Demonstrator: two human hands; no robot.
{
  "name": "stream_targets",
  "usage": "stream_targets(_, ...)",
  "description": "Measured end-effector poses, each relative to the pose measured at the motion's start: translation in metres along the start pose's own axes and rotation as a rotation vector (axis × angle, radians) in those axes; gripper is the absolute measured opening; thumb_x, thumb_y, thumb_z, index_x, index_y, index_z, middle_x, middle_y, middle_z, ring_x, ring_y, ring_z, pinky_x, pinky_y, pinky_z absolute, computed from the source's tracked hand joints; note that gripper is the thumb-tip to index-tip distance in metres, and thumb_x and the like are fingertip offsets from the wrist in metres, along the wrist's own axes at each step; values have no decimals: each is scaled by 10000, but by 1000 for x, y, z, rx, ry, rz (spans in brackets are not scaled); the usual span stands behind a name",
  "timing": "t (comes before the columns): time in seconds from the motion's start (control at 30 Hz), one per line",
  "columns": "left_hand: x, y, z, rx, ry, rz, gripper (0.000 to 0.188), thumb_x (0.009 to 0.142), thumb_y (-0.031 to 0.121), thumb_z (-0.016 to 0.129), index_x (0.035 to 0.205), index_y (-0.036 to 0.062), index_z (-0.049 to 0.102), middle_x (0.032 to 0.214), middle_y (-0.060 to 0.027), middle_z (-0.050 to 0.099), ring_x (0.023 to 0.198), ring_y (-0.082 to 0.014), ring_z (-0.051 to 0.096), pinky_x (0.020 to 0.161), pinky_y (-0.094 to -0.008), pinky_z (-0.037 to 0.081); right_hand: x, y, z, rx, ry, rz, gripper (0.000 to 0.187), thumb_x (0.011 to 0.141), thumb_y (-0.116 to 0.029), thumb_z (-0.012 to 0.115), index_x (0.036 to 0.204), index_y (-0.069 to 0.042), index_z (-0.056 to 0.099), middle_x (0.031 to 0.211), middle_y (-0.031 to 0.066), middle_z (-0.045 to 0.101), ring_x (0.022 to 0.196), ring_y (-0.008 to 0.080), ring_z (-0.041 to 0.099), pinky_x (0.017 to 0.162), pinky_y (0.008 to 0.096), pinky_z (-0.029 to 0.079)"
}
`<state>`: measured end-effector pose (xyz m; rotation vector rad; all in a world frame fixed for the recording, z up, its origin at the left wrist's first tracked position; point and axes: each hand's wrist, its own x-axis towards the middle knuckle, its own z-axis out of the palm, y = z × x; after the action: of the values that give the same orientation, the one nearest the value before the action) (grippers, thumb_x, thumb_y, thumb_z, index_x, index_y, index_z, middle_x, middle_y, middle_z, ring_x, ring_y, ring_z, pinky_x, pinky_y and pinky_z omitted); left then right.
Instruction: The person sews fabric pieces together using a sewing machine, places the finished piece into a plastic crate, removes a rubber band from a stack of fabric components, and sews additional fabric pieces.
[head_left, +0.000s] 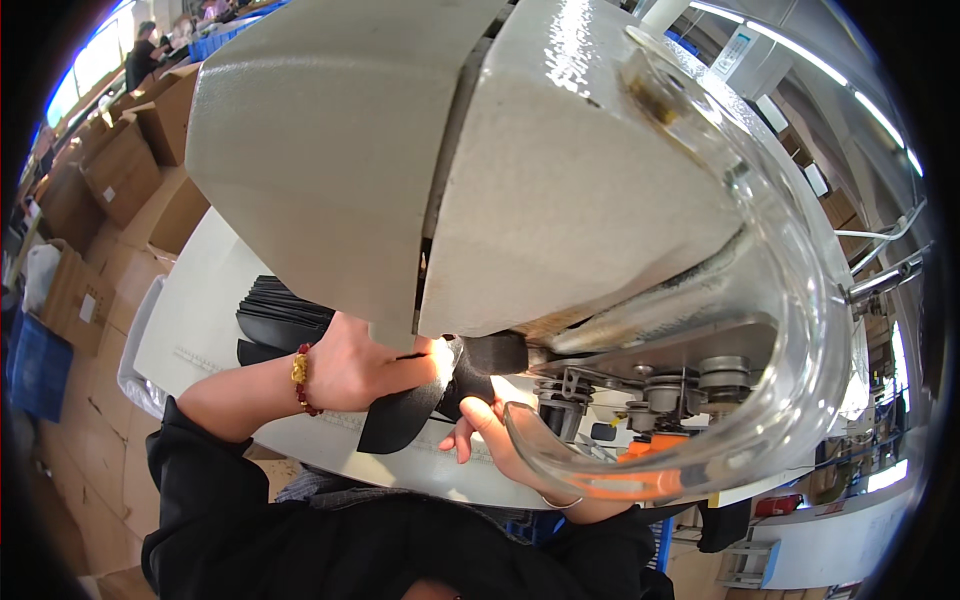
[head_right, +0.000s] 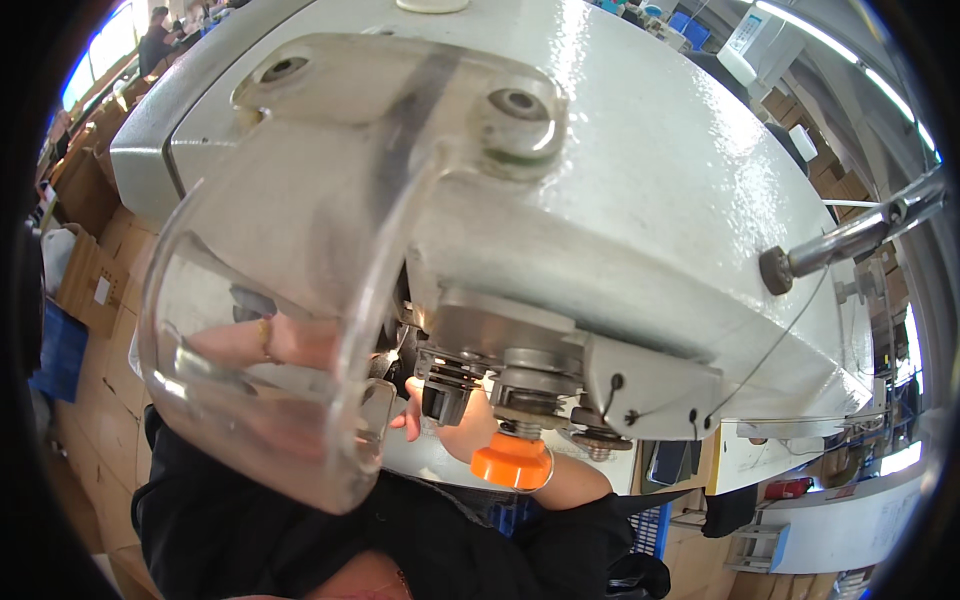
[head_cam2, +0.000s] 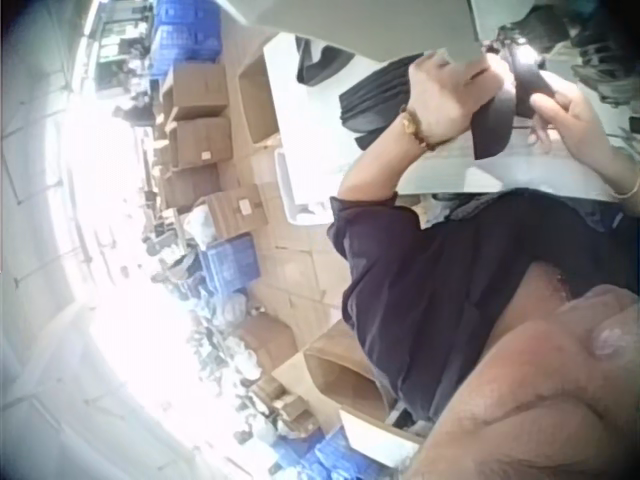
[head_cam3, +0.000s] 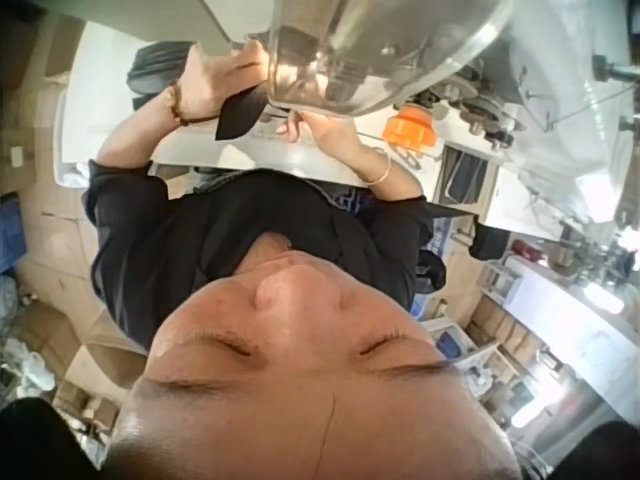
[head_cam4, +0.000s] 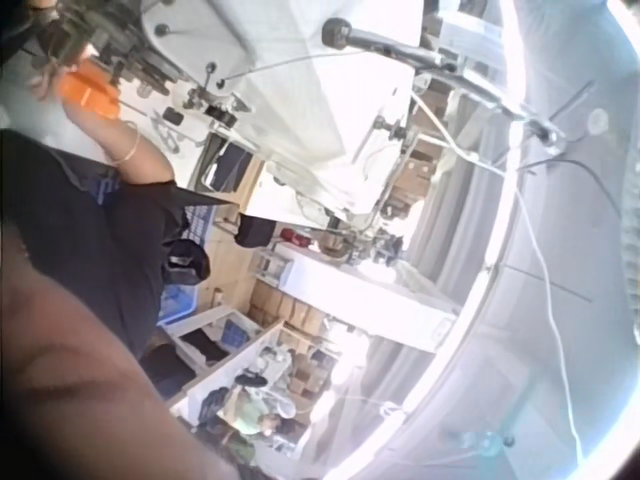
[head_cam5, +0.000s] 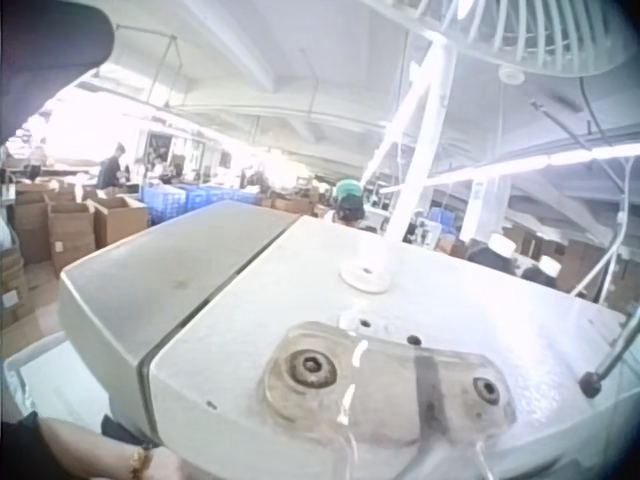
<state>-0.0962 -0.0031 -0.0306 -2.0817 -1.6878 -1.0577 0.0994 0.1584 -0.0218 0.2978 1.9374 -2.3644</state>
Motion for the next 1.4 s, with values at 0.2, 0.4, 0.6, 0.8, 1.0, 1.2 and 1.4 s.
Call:
stream_targets(0.2, 13, 2, -4, 127, 84, 33, 184, 713, 63, 737, 887, 63, 675, 912, -76, 636, 850, -305, 619, 669, -443, 476, 15, 33, -25, -188, 41, -115, 354, 1059, -187, 504, 733, -50, 505, 568, 66, 530, 507, 187, 559, 601, 346, 519)
stream_targets(0.4, 26, 18, -16, 28, 43, -167, 241, 738, 61, 767, 973, 84, 717, 995, -96, 660, 895, -304, 631, 719, -443, 497, 16, 49, -36, -890, 112, -540, 279, 998, -174, 573, 746, -77, 502, 610, 54, 495, 537, 199, 522, 602, 345, 480)
stream_targets(0.6, 8, 4, -32, -221, -85, -335, 344, 664, 88, 847, 994, 111, 755, 1004, -64, 691, 879, -266, 676, 764, -395, 517, 32, 50, -35, -1242, 169, -872, 236, 937, -161, 643, 759, -104, 499, 652, 41, 459, 567, 211, 485, 603, 344, 441)
stream_targets(0.8, -5, -11, -2, -77, 258, 29, 247, 659, 45, 797, 899, 94, 761, 972, -47, 708, 835, -246, 692, 730, -366, 538, 33, 45, -35, -1404, 112, -951, 185, 918, -177, 686, 831, -97, 543, 741, 46, 503, 655, 216, 532, 638, 337, 447)
stream_targets(1.0, -17, -34, 18, -170, 208, -84, 197, 675, 29, 766, 867, 70, 749, 906, -54, 689, 798, -261, 673, 712, -378, 534, 17, 21, -25, -1251, 124, -659, 165, 895, -191, 716, 885, -58, 619, 822, 102, 606, 703, 254, 606, 607, 349, 466)
stream_targets(1.2, -16, -37, 13, -84, 232, 94, 235, 695, 95, 822, 914, 78, 739, 962, -66, 677, 815, -272, 661, 709, -387, 530, 3, 26, -36, -1419, 33, -600, 412, 955, -353, 693, 1215, -36, 649, 1219, 96, 630, 1056, 247, 633, 919, 323, 568)
stream_targets(1.4, 3, 9, -33, 66, 99, 136, 393, 681, 275, 913, 954, 72, 717, 1077, -89, 674, 921, -288, 691, 753, -399, 569, 17, 28, -52, -1642, -140, -1000, 293, 919, -285, 712, 968, -13, 615, 874, 102, 612, 763, 254, 602, 698, 347, 520)
